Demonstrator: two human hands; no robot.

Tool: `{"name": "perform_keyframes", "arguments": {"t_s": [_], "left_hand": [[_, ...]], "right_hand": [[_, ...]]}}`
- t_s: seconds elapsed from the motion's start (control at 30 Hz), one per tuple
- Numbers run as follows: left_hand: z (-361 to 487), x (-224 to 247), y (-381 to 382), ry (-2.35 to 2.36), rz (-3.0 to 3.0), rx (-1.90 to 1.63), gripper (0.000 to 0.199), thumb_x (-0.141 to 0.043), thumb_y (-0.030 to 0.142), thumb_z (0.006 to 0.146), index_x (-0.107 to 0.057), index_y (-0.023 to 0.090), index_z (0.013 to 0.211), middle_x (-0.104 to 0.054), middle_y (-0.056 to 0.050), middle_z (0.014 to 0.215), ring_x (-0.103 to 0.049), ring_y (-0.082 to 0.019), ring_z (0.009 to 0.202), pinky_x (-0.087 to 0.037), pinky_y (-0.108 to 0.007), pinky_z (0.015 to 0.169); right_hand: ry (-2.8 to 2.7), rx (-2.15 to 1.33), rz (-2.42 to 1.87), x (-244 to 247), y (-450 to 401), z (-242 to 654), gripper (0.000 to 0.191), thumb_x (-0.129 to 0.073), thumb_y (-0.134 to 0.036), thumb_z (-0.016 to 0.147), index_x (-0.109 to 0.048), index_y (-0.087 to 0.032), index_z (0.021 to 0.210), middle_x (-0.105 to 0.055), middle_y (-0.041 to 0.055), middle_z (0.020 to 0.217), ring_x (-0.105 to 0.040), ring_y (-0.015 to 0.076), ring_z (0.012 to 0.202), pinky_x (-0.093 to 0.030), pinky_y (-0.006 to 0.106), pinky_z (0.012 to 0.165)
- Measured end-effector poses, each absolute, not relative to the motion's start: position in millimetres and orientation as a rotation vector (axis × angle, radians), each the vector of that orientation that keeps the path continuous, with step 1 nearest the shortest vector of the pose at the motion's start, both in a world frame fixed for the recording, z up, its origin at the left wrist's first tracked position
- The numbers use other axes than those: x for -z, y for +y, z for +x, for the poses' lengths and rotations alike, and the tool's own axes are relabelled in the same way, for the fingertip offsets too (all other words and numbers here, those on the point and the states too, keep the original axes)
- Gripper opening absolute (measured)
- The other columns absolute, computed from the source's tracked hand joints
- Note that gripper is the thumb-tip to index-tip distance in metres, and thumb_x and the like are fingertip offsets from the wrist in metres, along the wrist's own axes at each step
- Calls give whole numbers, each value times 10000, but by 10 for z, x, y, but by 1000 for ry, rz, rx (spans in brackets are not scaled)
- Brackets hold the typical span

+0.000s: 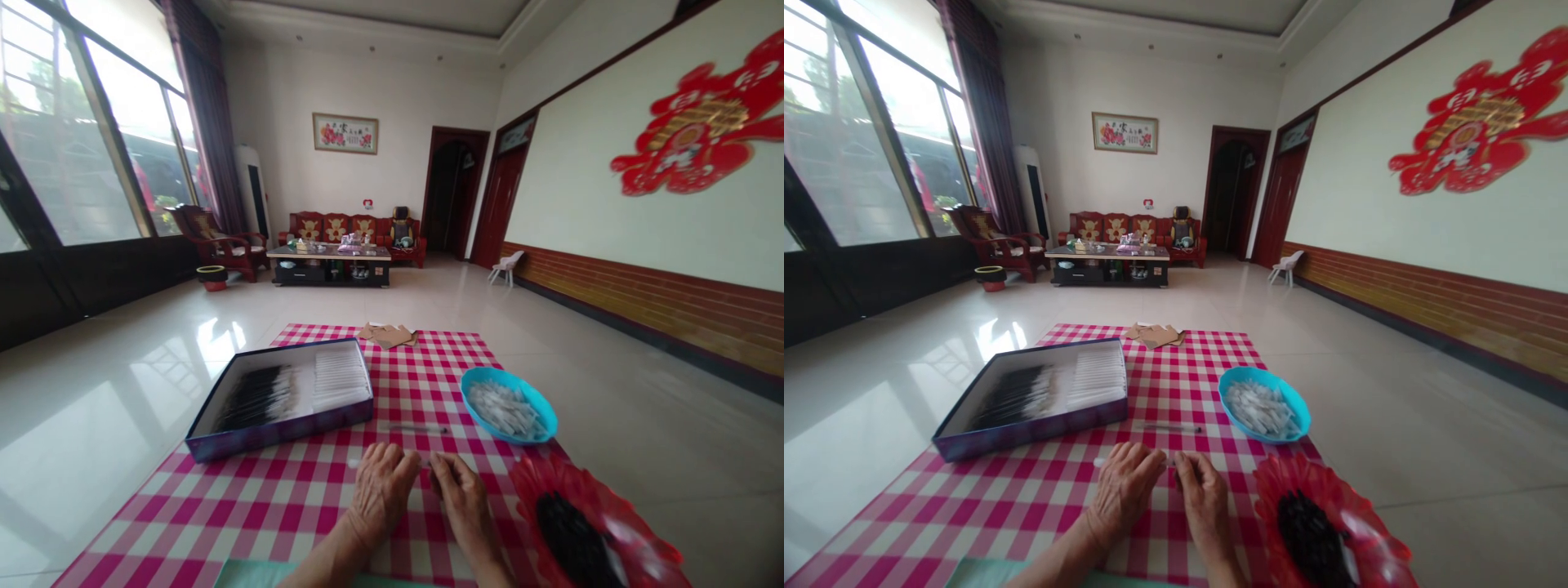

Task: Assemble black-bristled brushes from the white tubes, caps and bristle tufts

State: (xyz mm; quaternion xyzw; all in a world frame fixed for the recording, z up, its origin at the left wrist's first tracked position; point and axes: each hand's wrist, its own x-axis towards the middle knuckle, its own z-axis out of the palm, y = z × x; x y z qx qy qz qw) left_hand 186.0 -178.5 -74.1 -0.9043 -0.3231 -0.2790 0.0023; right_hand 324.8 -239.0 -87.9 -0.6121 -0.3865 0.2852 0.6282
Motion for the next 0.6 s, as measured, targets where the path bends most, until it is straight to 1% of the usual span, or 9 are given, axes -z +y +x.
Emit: {"name": "perform_keyframes", "arguments": {"t_s": [0.1, 0.2, 0.27, 0.33, 0.4, 0.47, 0.53, 0.6], "left_hand": [[1845, 759, -1759, -1016, -2881, 845, 205, -382, 272, 939, -578, 255, 881, -566, -17, 732, -512, -161, 686, -343, -283, 649], [1834, 737, -1753, -1068, -2973, 821, 258, -358, 308, 947, -577, 248, 825, -560, -5, 689, -516, -134, 615, -326, -249, 570], [1820, 708, -1753, -1122, -3039, 802, 300, -338, 341, 953, -579, 248, 802, -570, 2, 682, -523, -119, 587, -312, -232, 534], [1801, 682, -1751, -1168, -3078, 797, 314, -333, 358, 953, -583, 249, 798, -590, 5, 694, -539, -113, 588, -305, -222, 522], [1782, 670, -1744, -1179, -3092, 791, 310, -339, 356, 951, -586, 248, 799, -606, 2, 705, -549, -113, 597, -303, -217, 522], [1770, 672, -1734, -1179, -3086, 791, 309, -340, 350, 950, -589, 245, 801, -613, -3, 707, -551, -115, 598, -300, -215, 521], [1765, 680, -1724, -1174, -3074, 805, 315, -331, 347, 953, -590, 243, 808, -613, -5, 706, -551, -117, 604, -302, -214, 528], [1765, 686, -1717, -1160, -3064, 815, 321, -323, 354, 956, -590, 241, 820, -611, -5, 709, -550, -118, 610, -305, -213, 536]], "right_hand": [[-900, -658, -1422, 843, -2404, 3261, 353, -612, -528, 748, -658, -178, 741, -599, -8, 577, -526, 142, 525, -428, 226, 487], [-940, -660, -1416, 816, -2414, 3293, 349, -624, -523, 740, -677, -179, 732, -625, -3, 589, -554, 152, 545, -447, 229, 502], [-966, -667, -1408, 818, -2416, 3320, 338, -637, -506, 736, -701, -176, 776, -670, 15, 658, -598, 172, 609, -483, 244, 556], [-993, -675, -1407, 827, -2414, 3344, 337, -653, -486, 731, -718, -174, 842, -708, 39, 749, -640, 203, 705, -517, 277, 646], [-1027, -685, -1400, 826, -2412, 3354, 328, -659, -467, 732, -724, -179, 873, -725, 61, 841, -659, 235, 814, -524, 321, 749], [-1052, -700, -1377, 804, -2412, 3345, 313, -663, -455, 732, -722, -187, 882, -727, 69, 901, -658, 249, 888, -512, 344, 817], [-1047, -722, -1346, 767, -2411, 3320, 331, -666, -455, 730, -708, -190, 923, -721, 71, 946, -652, 247, 930, -505, 336, 836], [-1022, -710, -1360, 735, -2407, 3289, 360, -647, -480, 738, -697, -182, 933, -720, 72, 933, -655, 242, 913, -515, 310, 795]]}}
